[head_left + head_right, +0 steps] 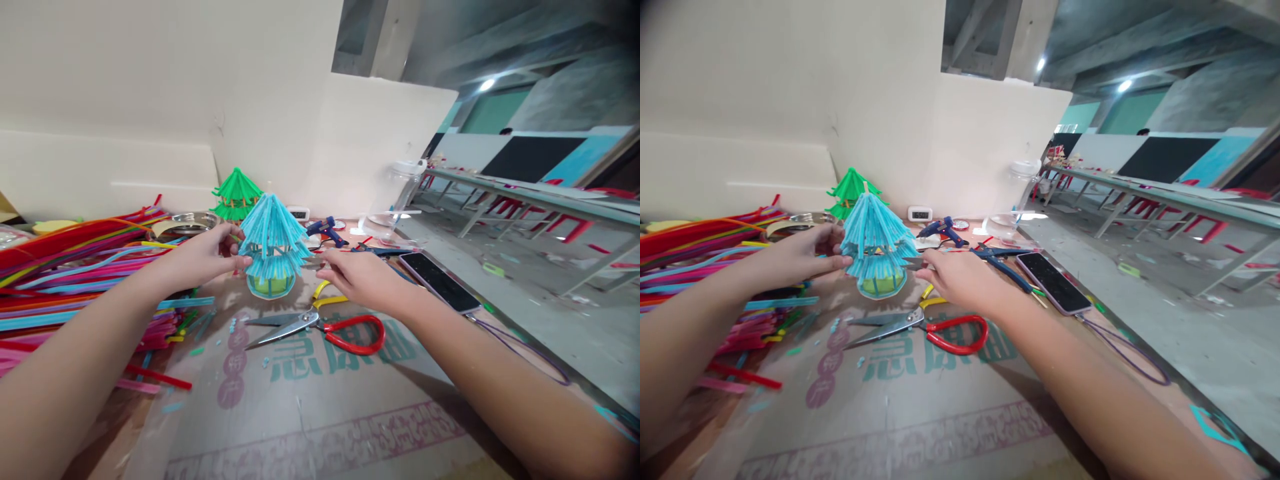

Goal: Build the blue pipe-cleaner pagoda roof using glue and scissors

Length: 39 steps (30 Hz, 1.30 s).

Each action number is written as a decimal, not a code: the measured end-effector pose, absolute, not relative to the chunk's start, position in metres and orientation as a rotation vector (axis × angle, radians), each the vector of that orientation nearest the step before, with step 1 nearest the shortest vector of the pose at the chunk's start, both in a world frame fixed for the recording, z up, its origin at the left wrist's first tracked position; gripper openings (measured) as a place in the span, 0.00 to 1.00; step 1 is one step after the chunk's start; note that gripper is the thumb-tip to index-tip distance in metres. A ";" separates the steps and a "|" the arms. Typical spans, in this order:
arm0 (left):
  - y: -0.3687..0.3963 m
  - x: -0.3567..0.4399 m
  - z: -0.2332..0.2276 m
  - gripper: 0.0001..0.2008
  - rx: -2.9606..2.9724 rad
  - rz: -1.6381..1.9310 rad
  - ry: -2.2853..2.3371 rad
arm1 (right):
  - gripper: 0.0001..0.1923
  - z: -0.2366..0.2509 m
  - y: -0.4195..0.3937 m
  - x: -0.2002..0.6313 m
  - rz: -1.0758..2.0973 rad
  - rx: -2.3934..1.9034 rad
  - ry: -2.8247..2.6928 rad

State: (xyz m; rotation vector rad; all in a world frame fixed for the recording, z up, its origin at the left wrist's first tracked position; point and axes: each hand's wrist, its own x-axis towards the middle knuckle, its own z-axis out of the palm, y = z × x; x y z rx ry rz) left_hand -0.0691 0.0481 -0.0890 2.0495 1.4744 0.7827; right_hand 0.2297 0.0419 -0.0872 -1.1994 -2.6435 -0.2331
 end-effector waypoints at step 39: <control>0.046 -0.069 -0.086 0.20 2.096 0.749 1.526 | 0.15 -0.089 0.044 0.230 -0.156 -1.180 -2.645</control>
